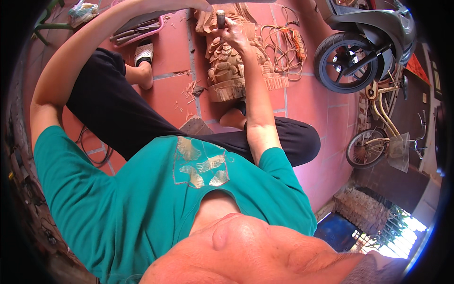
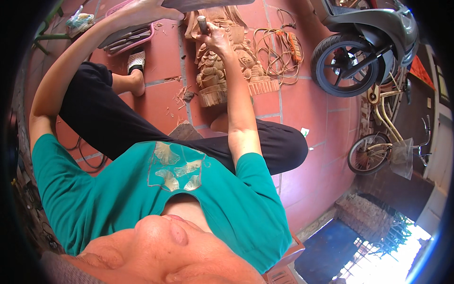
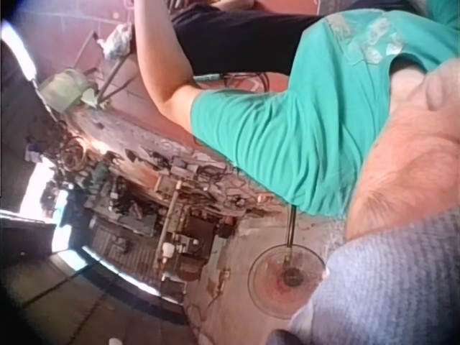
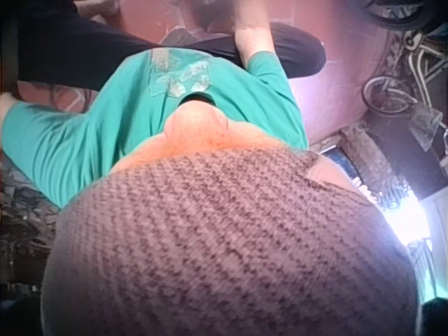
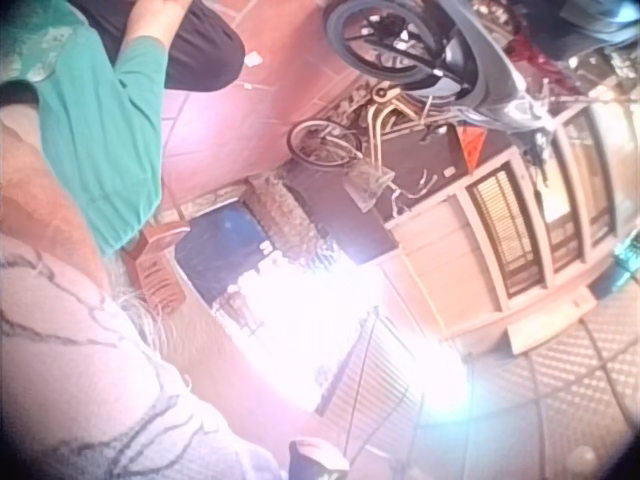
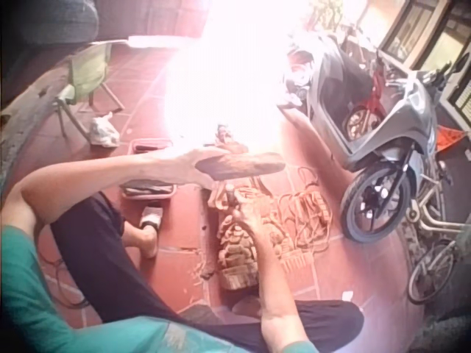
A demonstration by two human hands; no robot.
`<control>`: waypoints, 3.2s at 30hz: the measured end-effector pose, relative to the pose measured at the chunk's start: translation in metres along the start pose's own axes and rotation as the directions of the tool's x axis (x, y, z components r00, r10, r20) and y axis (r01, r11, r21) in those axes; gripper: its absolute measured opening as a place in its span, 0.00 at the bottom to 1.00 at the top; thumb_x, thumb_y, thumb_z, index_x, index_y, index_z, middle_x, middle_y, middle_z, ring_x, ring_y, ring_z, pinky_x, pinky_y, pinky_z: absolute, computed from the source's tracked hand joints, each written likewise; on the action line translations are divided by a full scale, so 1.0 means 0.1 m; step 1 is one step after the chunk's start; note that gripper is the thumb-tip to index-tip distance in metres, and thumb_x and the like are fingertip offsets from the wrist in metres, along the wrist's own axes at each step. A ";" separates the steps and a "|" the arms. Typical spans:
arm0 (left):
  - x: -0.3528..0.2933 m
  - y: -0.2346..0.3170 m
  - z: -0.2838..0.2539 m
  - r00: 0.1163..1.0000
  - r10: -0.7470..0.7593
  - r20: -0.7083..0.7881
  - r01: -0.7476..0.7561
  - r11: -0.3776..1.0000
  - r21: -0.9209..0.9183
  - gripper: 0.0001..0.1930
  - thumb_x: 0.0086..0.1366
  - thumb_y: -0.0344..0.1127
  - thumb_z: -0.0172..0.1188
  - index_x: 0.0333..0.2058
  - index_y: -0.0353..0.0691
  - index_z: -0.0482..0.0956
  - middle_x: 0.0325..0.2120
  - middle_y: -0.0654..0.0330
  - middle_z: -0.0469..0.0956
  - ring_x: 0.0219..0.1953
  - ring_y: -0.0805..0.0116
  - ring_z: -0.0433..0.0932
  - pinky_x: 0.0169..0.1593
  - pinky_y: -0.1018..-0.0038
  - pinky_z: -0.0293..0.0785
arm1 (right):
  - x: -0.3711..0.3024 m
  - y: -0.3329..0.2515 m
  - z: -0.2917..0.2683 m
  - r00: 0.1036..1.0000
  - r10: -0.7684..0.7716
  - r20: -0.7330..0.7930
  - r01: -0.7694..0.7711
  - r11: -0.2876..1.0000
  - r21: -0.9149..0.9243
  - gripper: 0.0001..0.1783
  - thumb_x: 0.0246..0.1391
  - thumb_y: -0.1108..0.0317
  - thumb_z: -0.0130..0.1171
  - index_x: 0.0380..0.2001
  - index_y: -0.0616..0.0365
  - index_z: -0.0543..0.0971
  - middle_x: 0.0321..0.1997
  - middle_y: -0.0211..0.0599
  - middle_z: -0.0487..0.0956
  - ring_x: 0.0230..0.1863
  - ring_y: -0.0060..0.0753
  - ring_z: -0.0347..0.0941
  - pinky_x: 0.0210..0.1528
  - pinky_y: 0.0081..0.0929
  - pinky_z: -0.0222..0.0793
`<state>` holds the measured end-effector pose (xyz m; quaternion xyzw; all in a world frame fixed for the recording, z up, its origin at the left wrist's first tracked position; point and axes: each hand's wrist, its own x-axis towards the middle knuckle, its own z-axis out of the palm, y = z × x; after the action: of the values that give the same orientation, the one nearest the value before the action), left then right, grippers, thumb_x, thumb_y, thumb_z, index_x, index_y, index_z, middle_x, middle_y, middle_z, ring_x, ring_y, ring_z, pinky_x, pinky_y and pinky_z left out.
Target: The person carves a wooden block using a chisel and mallet while sitting on the floor. They repeatedly strike the chisel to shape the wood, producing wood shavings.
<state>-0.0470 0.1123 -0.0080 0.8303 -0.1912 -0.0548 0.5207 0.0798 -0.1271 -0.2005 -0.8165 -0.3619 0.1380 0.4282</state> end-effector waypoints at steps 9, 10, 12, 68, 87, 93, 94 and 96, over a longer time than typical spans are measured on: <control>-0.16 -0.03 -0.07 0.973 -0.059 -0.224 0.127 0.945 0.301 0.40 0.64 0.43 0.68 0.69 0.32 0.62 0.61 0.46 0.73 0.60 0.58 0.72 0.63 0.65 0.69 | 0.00 0.01 0.18 0.998 -0.014 0.060 0.015 1.000 -0.027 0.18 0.48 0.64 0.74 0.43 0.55 0.83 0.27 0.35 0.80 0.28 0.31 0.75 0.34 0.32 0.72; -0.17 -0.06 -0.10 0.971 -0.012 -0.239 0.086 0.950 0.302 0.40 0.64 0.44 0.68 0.69 0.32 0.63 0.59 0.47 0.75 0.57 0.59 0.75 0.59 0.66 0.72 | 0.02 -0.04 0.20 0.997 -0.033 0.067 0.037 0.997 -0.069 0.19 0.47 0.62 0.75 0.42 0.53 0.83 0.27 0.40 0.80 0.29 0.38 0.76 0.36 0.37 0.72; -0.15 0.12 -0.04 0.944 -0.168 -0.285 0.197 0.977 0.077 0.39 0.64 0.45 0.68 0.69 0.35 0.65 0.51 0.52 0.77 0.47 0.65 0.77 0.47 0.70 0.75 | 0.00 -0.14 0.18 0.992 -0.099 0.083 0.112 0.979 -0.168 0.20 0.46 0.60 0.75 0.43 0.52 0.84 0.30 0.43 0.82 0.31 0.42 0.78 0.38 0.37 0.73; -0.51 -0.46 1.67 0.507 -0.382 -0.773 0.131 0.920 -0.369 0.46 0.64 0.34 0.69 0.75 0.42 0.51 0.53 0.53 0.81 0.41 0.75 0.80 0.43 0.76 0.80 | 0.40 -0.07 -0.24 0.775 -0.230 0.588 0.440 0.865 -0.242 0.16 0.61 0.57 0.62 0.43 0.56 0.75 0.30 0.45 0.82 0.34 0.49 0.81 0.39 0.45 0.73; -0.57 -0.50 1.58 0.613 -0.332 -0.717 0.025 0.915 -0.403 0.44 0.65 0.35 0.68 0.73 0.34 0.52 0.65 0.51 0.69 0.63 0.63 0.72 0.66 0.69 0.68 | 0.30 -0.24 -0.20 0.795 -0.025 0.606 0.180 0.964 -0.197 0.16 0.61 0.59 0.64 0.47 0.55 0.77 0.34 0.45 0.83 0.37 0.45 0.84 0.39 0.41 0.76; -0.63 -0.56 1.68 0.569 -0.362 -0.738 0.103 0.922 -0.373 0.44 0.68 0.36 0.65 0.75 0.37 0.48 0.53 0.52 0.76 0.49 0.67 0.79 0.53 0.75 0.77 | 0.32 -0.17 -0.04 0.722 -0.316 0.616 0.531 0.823 -0.201 0.15 0.60 0.61 0.64 0.42 0.59 0.75 0.29 0.47 0.82 0.31 0.45 0.83 0.34 0.42 0.75; -0.62 -0.61 1.74 0.568 -0.379 -0.731 0.136 0.919 -0.371 0.44 0.69 0.35 0.64 0.75 0.38 0.47 0.49 0.54 0.78 0.45 0.68 0.79 0.49 0.76 0.78 | 0.33 -0.16 -0.03 0.708 -0.333 0.623 0.563 0.799 -0.212 0.14 0.60 0.61 0.64 0.43 0.58 0.75 0.29 0.47 0.82 0.31 0.45 0.83 0.34 0.41 0.75; -0.58 -0.71 1.88 0.562 -0.395 -0.727 0.155 0.913 -0.377 0.44 0.69 0.35 0.65 0.76 0.40 0.47 0.41 0.58 0.78 0.36 0.73 0.78 0.39 0.78 0.77 | 0.35 -0.17 -0.02 0.741 -0.210 0.637 0.431 0.877 -0.213 0.14 0.61 0.61 0.64 0.42 0.58 0.75 0.29 0.47 0.82 0.31 0.44 0.83 0.34 0.41 0.75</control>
<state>-0.1364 0.0027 -0.1620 0.7081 0.2007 0.2102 0.6435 0.0971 -0.0970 -0.1828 -0.7170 -0.6333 0.2443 0.1587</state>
